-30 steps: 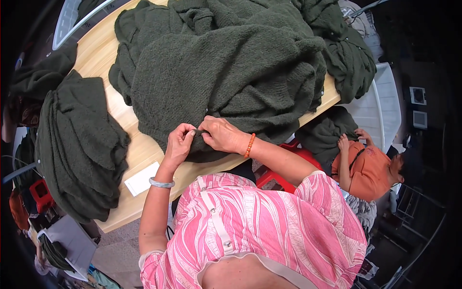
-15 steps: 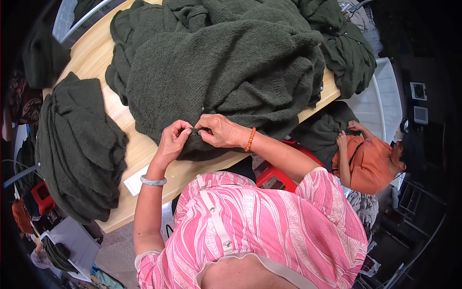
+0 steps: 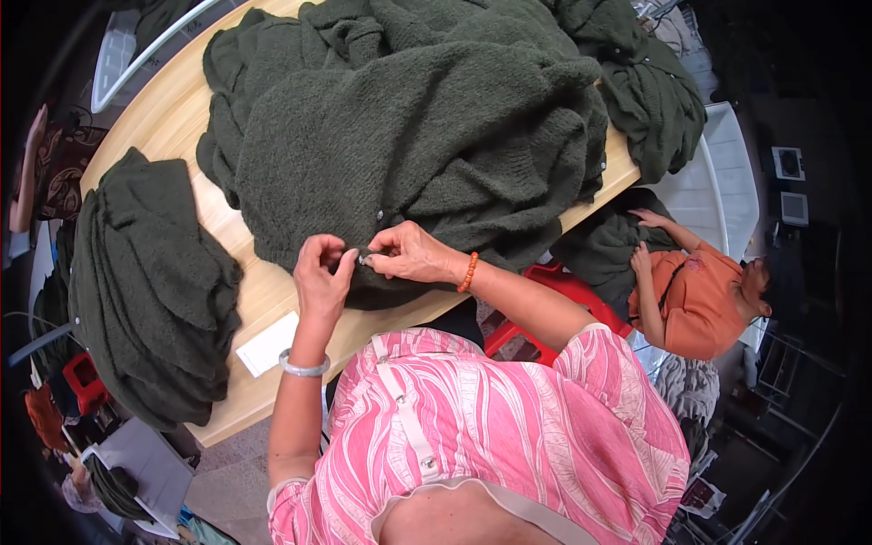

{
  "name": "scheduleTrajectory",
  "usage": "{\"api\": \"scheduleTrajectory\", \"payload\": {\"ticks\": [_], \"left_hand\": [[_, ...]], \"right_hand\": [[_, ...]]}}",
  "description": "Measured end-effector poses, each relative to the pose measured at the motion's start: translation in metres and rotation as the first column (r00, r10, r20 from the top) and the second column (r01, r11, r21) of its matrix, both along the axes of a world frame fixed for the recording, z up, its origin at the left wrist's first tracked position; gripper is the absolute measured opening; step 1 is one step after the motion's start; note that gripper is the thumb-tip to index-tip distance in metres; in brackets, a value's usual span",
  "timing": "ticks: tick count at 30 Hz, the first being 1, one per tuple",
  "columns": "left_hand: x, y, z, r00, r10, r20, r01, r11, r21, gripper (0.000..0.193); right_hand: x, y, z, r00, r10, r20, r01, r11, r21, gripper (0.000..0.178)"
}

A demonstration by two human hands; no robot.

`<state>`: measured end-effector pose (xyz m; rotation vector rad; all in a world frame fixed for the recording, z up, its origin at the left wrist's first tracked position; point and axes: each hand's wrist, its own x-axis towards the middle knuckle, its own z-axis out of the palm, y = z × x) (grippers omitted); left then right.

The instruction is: Inspecting and buttoning green knitted sweaters at a garment factory workstation.

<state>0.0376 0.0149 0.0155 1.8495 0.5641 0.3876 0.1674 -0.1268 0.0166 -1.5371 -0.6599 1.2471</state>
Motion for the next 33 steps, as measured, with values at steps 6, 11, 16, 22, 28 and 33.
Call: {"api": "scheduleTrajectory", "payload": {"ticks": [6, 11, 16, 22, 28, 33], "left_hand": [[-0.014, -0.024, 0.017, 0.996, 0.086, -0.01, -0.087, 0.993, -0.083, 0.005], [-0.02, -0.019, -0.006, 0.994, 0.094, -0.051, -0.095, 0.995, -0.024, 0.006], [-0.017, -0.03, -0.012, 0.989, 0.138, -0.058, -0.145, 0.981, -0.129, 0.009], [-0.017, -0.034, -0.007, 0.994, 0.103, -0.039, -0.103, 0.994, -0.02, 0.009], [-0.016, -0.031, -0.017, 0.989, 0.146, -0.014, -0.147, 0.986, -0.081, 0.01], [-0.014, -0.03, -0.016, 0.99, 0.13, -0.046, -0.133, 0.989, -0.064, 0.011]], "right_hand": [[-0.007, -0.001, 0.013, 0.978, -0.128, 0.162, 0.114, 0.989, 0.093, 0.023], [-0.01, 0.002, -0.006, 0.901, -0.074, 0.427, -0.017, 0.978, 0.207, 0.02], [-0.01, -0.004, -0.004, 0.869, -0.021, 0.494, -0.066, 0.985, 0.159, 0.022], [-0.006, -0.008, 0.013, 0.936, 0.044, 0.351, -0.079, 0.993, 0.086, 0.026], [-0.003, -0.004, 0.002, 0.877, 0.02, 0.48, -0.116, 0.978, 0.172, 0.023], [-0.015, -0.004, -0.002, 0.834, -0.067, 0.548, -0.058, 0.977, 0.207, 0.022]]}}
